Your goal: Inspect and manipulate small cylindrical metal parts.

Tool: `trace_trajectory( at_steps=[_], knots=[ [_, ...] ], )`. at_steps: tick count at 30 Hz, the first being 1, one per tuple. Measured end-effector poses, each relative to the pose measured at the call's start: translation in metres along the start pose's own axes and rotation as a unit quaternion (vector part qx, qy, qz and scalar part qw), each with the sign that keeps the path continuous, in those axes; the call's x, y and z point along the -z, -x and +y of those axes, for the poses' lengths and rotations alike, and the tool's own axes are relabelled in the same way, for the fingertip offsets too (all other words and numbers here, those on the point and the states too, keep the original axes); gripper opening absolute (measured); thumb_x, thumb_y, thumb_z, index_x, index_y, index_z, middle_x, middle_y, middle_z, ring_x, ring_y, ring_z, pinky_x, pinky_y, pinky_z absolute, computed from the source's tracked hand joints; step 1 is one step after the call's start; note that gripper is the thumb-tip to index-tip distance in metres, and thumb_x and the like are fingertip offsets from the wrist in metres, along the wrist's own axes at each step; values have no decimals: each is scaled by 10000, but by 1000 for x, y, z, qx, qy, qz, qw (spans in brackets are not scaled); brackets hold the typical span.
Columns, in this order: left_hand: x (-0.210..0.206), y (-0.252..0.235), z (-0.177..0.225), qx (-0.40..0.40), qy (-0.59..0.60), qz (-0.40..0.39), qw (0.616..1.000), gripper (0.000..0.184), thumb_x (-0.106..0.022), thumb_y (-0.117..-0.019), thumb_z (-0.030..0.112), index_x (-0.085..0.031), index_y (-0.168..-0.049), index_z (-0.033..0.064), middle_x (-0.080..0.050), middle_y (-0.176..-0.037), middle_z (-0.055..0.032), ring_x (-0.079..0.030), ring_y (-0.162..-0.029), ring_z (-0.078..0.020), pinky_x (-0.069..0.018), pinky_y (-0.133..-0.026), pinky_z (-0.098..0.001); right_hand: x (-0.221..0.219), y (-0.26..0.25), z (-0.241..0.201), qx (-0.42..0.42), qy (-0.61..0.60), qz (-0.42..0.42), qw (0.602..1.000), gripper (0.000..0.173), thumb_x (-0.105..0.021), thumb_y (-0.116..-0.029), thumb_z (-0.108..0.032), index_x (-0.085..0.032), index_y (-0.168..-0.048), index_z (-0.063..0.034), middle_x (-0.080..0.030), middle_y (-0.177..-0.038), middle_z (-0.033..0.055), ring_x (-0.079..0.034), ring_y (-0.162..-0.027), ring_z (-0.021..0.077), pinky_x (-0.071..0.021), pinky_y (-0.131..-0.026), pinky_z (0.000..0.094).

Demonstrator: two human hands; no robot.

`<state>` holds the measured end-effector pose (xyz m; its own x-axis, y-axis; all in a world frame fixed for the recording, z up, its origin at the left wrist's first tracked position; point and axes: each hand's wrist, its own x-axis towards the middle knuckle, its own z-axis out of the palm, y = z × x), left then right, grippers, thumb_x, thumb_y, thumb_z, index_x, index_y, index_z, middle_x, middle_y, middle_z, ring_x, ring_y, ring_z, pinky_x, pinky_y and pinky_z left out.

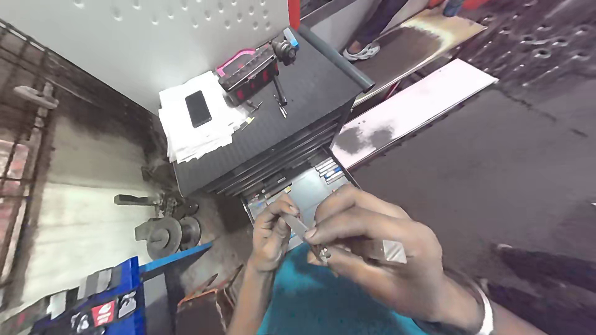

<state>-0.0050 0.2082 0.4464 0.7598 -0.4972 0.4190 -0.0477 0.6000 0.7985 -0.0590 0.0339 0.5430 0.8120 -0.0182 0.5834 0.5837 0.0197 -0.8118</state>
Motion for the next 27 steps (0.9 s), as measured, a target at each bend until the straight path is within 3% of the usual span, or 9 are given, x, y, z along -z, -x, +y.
trace_trajectory(
  at_steps=[2,5,7,8,10,12,14,17,27],
  knots=[
    [0,1,-2,-2,5,2,1000,247,-549,-1058,276,-700,-1233,191,-675,-1144,91,-625,-967,28,-516,-829,-138,1,-1,1,-6,24,2,1000,301,-794,-896,-126,-695,-1166,-37,-636,-1078,50,-621,-848,-2,-554,-709,118],
    [2,2,-13,8,50,26,998,237,-557,-1055,294,-703,-1191,165,-675,-1072,34,-627,-848,-19,-530,-728,-173,9,-2,7,-55,49,4,997,526,-822,-883,-271,-628,-1322,-57,-595,-1111,5,-521,-747,-70,-460,-609,66],
    [4,5,-17,26,70,44,996,246,-562,-1052,322,-700,-1187,170,-668,-1013,18,-620,-806,-47,-529,-708,-203,21,0,16,-95,25,3,995,383,-667,-1002,-332,-657,-1254,-44,-608,-1106,6,-537,-723,-43,-475,-569,108],
    [5,5,-18,35,72,53,995,249,-566,-1048,334,-702,-1178,170,-662,-976,15,-607,-789,-57,-515,-700,-218,28,1,22,-106,25,-3,994,357,-552,-1062,-364,-683,-1177,-52,-611,-1087,11,-580,-750,-12,-527,-591,140],
    [6,6,-19,41,58,65,995,259,-574,-1042,355,-702,-1172,171,-653,-955,18,-594,-781,-63,-507,-703,-231,45,3,30,-102,59,-24,993,500,-355,-1114,-427,-698,-1060,-67,-611,-1035,9,-604,-884,43,-547,-744,198],
    [6,5,-19,37,35,67,996,252,-574,-1041,360,-700,-1174,187,-650,-976,32,-595,-807,-53,-505,-718,-224,58,2,30,-77,120,-4,990,581,-268,-1110,-497,-683,-977,-112,-607,-865,-58,-565,-763,-21,-486,-666,149],
    [6,1,-19,32,7,64,997,245,-573,-1041,350,-700,-1193,207,-661,-1011,46,-612,-835,-34,-521,-733,-201,64,-2,21,-56,115,45,991,518,-297,-1100,-506,-661,-984,-157,-607,-800,-129,-543,-668,-88,-451,-577,86],
    [4,-2,-18,27,-45,65,997,242,-559,-1052,313,-698,-1216,202,-671,-1068,56,-618,-846,-12,-532,-729,-182,65,-8,9,-28,64,95,993,381,-444,-1081,-469,-674,-1065,-166,-697,-902,-84,-650,-693,4,-565,-578,168],
    [14,9,2,-24,-182,115,976,282,-525,-1071,322,-700,-1229,167,-670,-1082,98,-600,-854,40,-519,-735,-150,47,-20,11,-18,88,16,996,310,-494,-1078,-414,-696,-1092,-180,-693,-982,-87,-682,-735,18,-596,-592,172]
  ],
)
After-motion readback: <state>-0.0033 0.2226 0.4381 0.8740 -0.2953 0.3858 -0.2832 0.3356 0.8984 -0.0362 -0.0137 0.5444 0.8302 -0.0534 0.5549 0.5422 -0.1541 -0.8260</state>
